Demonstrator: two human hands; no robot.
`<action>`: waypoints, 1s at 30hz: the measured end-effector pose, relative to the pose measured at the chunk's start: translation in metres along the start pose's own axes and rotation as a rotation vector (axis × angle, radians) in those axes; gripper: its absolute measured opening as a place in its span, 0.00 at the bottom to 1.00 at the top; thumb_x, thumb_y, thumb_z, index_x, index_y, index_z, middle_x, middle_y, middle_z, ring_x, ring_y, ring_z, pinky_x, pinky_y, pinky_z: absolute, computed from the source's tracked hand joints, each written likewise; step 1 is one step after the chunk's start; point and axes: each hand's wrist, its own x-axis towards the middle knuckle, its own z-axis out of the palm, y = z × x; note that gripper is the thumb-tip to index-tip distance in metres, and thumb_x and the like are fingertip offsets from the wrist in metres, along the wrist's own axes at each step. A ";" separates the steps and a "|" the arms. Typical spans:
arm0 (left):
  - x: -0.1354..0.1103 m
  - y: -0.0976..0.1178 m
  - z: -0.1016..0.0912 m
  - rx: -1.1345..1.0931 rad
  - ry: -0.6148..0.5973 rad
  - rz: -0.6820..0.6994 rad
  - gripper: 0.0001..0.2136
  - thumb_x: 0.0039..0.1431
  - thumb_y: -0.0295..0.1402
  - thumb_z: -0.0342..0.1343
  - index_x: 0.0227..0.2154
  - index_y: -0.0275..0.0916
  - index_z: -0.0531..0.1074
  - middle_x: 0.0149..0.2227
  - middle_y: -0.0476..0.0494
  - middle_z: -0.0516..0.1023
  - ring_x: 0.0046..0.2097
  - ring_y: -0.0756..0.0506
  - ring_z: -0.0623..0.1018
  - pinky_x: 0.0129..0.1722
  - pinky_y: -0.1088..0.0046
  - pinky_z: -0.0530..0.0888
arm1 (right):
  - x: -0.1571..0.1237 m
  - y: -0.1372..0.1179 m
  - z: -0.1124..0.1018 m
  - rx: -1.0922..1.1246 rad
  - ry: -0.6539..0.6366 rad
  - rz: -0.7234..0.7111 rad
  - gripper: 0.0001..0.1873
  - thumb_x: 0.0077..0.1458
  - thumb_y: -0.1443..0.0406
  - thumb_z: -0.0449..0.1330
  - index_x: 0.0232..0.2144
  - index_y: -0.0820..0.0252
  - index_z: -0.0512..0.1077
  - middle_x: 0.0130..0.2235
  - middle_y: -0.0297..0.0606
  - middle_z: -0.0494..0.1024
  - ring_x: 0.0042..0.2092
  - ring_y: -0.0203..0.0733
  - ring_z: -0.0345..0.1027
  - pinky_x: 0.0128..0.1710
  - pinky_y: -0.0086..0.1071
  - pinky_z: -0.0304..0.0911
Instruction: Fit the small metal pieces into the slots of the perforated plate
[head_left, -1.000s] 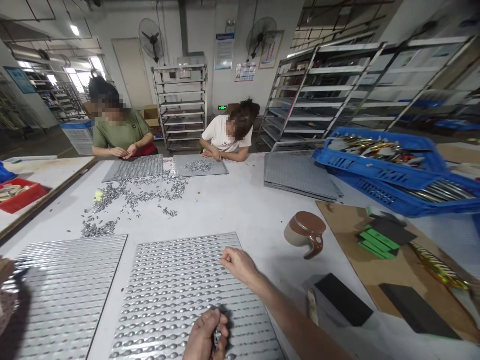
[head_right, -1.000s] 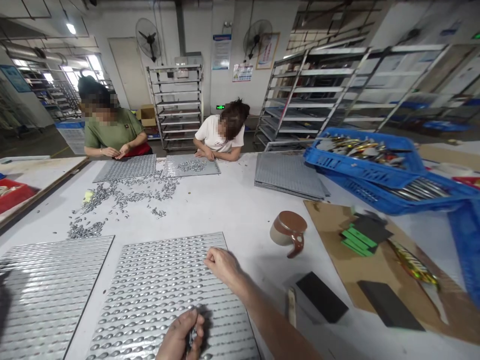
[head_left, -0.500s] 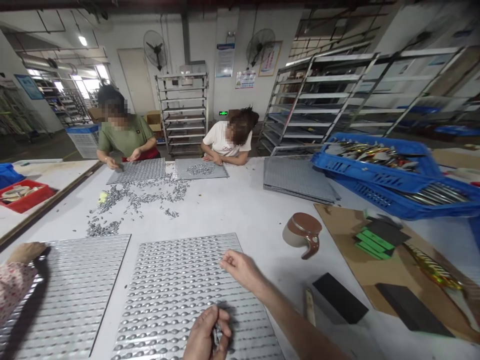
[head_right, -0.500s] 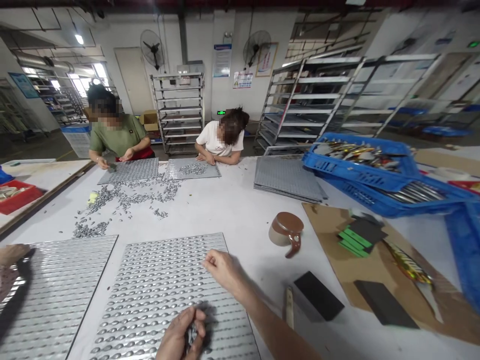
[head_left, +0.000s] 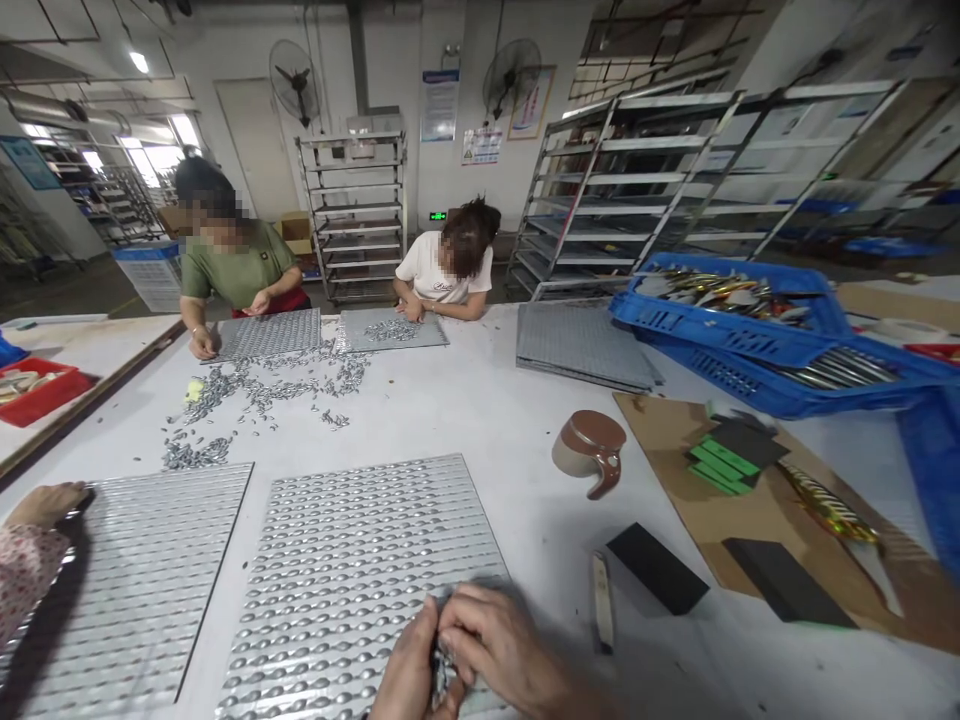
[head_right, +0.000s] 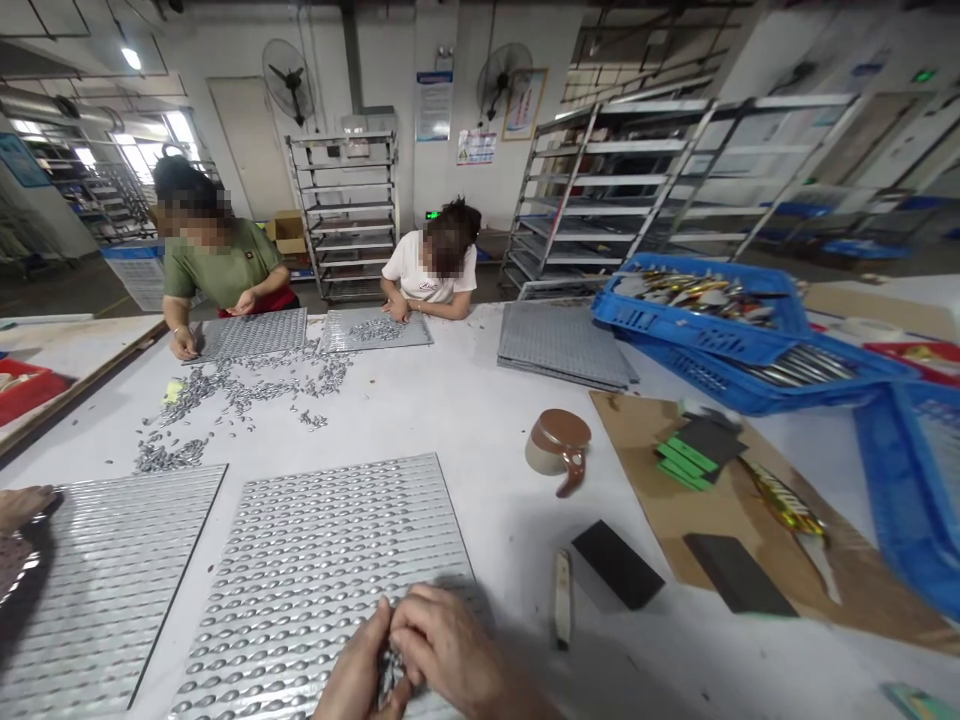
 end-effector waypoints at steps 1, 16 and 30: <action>-0.001 0.003 0.000 0.028 -0.045 0.023 0.20 0.58 0.54 0.67 0.28 0.41 0.78 0.20 0.50 0.77 0.17 0.55 0.67 0.17 0.81 0.49 | 0.001 0.002 -0.002 0.018 0.043 0.021 0.12 0.62 0.68 0.58 0.25 0.53 0.71 0.32 0.32 0.79 0.38 0.41 0.73 0.42 0.31 0.65; -0.007 0.022 -0.010 -0.117 -0.169 -0.115 0.15 0.44 0.32 0.76 0.35 0.34 0.81 0.28 0.42 0.82 0.25 0.54 0.71 0.24 0.81 0.60 | 0.083 0.071 0.003 -0.140 0.297 0.184 0.14 0.64 0.65 0.56 0.27 0.55 0.76 0.30 0.35 0.82 0.33 0.42 0.73 0.36 0.31 0.61; -0.013 0.029 -0.008 -0.030 -0.229 -0.044 0.03 0.61 0.28 0.66 0.33 0.38 0.84 0.29 0.43 0.83 0.25 0.54 0.69 0.23 0.83 0.56 | 0.083 0.068 0.010 -0.189 0.307 0.229 0.15 0.67 0.64 0.56 0.29 0.55 0.77 0.33 0.36 0.85 0.36 0.42 0.77 0.37 0.30 0.61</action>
